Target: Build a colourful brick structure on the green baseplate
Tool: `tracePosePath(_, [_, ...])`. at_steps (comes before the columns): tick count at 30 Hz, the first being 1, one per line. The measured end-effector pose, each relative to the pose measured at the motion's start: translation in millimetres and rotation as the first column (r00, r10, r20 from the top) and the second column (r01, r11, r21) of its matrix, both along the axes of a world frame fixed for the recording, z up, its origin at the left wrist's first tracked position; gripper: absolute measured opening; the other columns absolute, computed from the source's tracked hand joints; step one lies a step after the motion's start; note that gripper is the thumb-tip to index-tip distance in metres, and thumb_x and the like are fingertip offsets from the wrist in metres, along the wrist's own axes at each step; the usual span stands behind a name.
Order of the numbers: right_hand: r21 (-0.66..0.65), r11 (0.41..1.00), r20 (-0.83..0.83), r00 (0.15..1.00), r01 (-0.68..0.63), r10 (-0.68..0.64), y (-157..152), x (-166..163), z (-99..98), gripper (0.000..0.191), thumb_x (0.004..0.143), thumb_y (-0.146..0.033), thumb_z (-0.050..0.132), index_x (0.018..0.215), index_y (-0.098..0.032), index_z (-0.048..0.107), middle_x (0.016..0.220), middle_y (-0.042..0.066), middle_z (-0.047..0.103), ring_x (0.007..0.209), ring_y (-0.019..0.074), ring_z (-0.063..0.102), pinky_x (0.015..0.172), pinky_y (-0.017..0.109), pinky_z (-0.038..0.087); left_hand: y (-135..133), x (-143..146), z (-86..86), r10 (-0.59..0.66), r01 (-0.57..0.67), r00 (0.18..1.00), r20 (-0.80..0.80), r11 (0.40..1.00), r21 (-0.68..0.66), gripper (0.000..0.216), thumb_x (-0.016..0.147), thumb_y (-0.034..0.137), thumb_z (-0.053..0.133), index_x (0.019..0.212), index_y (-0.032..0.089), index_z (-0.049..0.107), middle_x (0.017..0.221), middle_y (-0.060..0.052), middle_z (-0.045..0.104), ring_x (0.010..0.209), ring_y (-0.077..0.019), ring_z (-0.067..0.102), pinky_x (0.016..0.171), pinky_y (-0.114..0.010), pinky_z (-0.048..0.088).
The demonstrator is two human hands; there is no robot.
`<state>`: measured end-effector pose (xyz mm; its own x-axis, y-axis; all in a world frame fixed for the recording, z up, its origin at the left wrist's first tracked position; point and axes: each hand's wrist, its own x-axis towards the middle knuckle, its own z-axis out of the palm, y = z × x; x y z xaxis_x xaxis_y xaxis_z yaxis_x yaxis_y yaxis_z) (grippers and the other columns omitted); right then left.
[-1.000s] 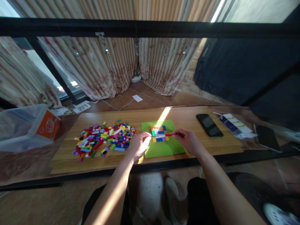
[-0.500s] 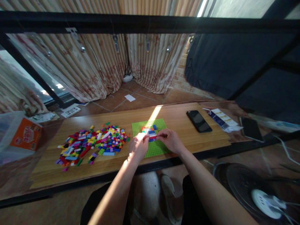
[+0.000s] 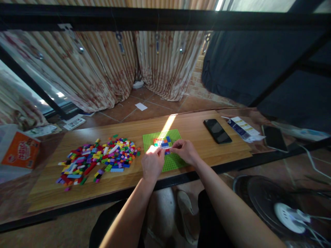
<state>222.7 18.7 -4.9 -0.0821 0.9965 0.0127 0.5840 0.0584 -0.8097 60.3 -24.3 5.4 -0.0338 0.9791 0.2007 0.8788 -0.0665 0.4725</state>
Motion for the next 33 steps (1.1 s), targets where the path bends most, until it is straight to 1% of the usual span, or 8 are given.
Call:
tracePosePath(11, [-0.037, 0.998, 0.059, 0.997, 0.043, -0.040, 3, -3, 4.3, 0.017, 0.066, -0.032, 0.076, 0.063, -0.017, 0.067, 0.062, 0.000, 0.067, 0.057, 0.0131, 0.057, 0.052, 0.024, 0.038, 3, 6, -2.4, 0.093, -0.093, 0.996, 0.001, 0.995, -0.029, 0.033, 0.090, 0.037, 0.048, 0.072, 0.020, 0.069, 0.082, -0.007, 0.066, 0.071, -0.0187, 0.059, 0.059, -0.028, 0.033])
tracePosePath(15, [-0.007, 1.000, 0.056, 0.998, 0.015, -0.015, 4, -1, 3.3, 0.018, 0.068, -0.033, 0.073, 0.062, -0.018, 0.066, 0.062, 0.000, 0.067, 0.058, 0.0130, 0.057, 0.053, 0.024, 0.037, 4, 4, -2.7, 0.069, -0.068, 0.996, 0.049, 0.997, -0.021, 0.032, 0.090, 0.034, 0.048, 0.070, 0.018, 0.068, 0.081, -0.008, 0.067, 0.072, -0.0184, 0.060, 0.062, -0.027, 0.036])
tracePosePath(18, [-0.015, 1.000, -0.076, 0.997, -0.007, 0.006, 4, 5, 0.6, 0.026, 0.068, -0.043, 0.071, 0.064, -0.017, 0.066, 0.059, 0.000, 0.063, 0.056, 0.0124, 0.054, 0.051, 0.023, 0.037, 4, 0, -2.6, 0.023, -0.025, 0.994, 0.104, 1.000, 0.014, 0.031, 0.092, 0.032, 0.046, 0.077, 0.017, 0.069, 0.085, -0.009, 0.068, 0.076, -0.0185, 0.061, 0.066, -0.027, 0.039])
tracePosePath(21, [-0.053, 0.996, -0.283, 0.955, 0.078, -0.090, 6, 11, -1.4, 0.038, 0.069, -0.054, 0.065, 0.061, -0.017, 0.061, 0.052, -0.001, 0.056, 0.049, 0.0110, 0.048, 0.046, 0.023, 0.035, 4, -9, 2.4, 0.031, -0.034, 0.985, 0.173, 0.999, 0.017, 0.030, 0.091, 0.030, 0.045, 0.081, 0.017, 0.070, 0.084, -0.008, 0.069, 0.076, -0.0181, 0.062, 0.068, -0.027, 0.041])
tracePosePath(23, [-0.060, 0.987, -0.333, 0.929, 0.151, -0.162, 7, 13, -1.4, 0.042, 0.070, -0.058, 0.060, 0.059, -0.018, 0.056, 0.050, -0.001, 0.053, 0.046, 0.0103, 0.046, 0.044, 0.022, 0.033, 6, -20, 9.0, 0.077, -0.077, 0.974, 0.213, 0.997, -0.005, 0.029, 0.089, 0.030, 0.046, 0.078, 0.018, 0.070, 0.079, -0.006, 0.069, 0.073, -0.0178, 0.062, 0.066, -0.027, 0.042])
tracePosePath(26, [-0.037, 0.980, -0.340, 0.920, 0.194, -0.195, 9, 13, -1.1, 0.044, 0.071, -0.060, 0.058, 0.058, -0.018, 0.054, 0.052, 0.000, 0.053, 0.046, 0.0106, 0.046, 0.043, 0.023, 0.033, 8, -46, 20.9, 0.139, -0.149, 0.956, 0.259, 0.989, 0.020, 0.028, 0.087, 0.032, 0.048, 0.082, 0.018, 0.071, 0.079, -0.006, 0.071, 0.072, -0.0182, 0.062, 0.068, -0.028, 0.045])
tracePosePath(29, [-0.022, 0.980, -0.346, 0.918, 0.199, -0.194, 11, 10, -2.3, 0.044, 0.071, -0.060, 0.059, 0.058, -0.019, 0.055, 0.051, 0.000, 0.053, 0.047, 0.0115, 0.047, 0.044, 0.024, 0.033, 6, -82, 30.3, 0.175, -0.194, 0.951, 0.255, 0.980, 0.050, 0.028, 0.086, 0.032, 0.049, 0.085, 0.017, 0.072, 0.082, -0.006, 0.073, 0.074, -0.0188, 0.064, 0.073, -0.030, 0.047])
tracePosePath(33, [0.072, 0.985, -0.241, 0.961, 0.156, -0.135, 10, 2, -2.3, 0.041, 0.077, -0.056, 0.057, 0.060, -0.018, 0.059, 0.054, 0.001, 0.055, 0.051, 0.0131, 0.048, 0.048, 0.025, 0.034, -8, -132, 36.3, 0.160, -0.152, 0.946, 0.283, 0.987, -0.048, 0.023, 0.078, 0.025, 0.053, 0.088, 0.017, 0.073, 0.084, -0.005, 0.075, 0.076, -0.0187, 0.067, 0.073, -0.029, 0.050])
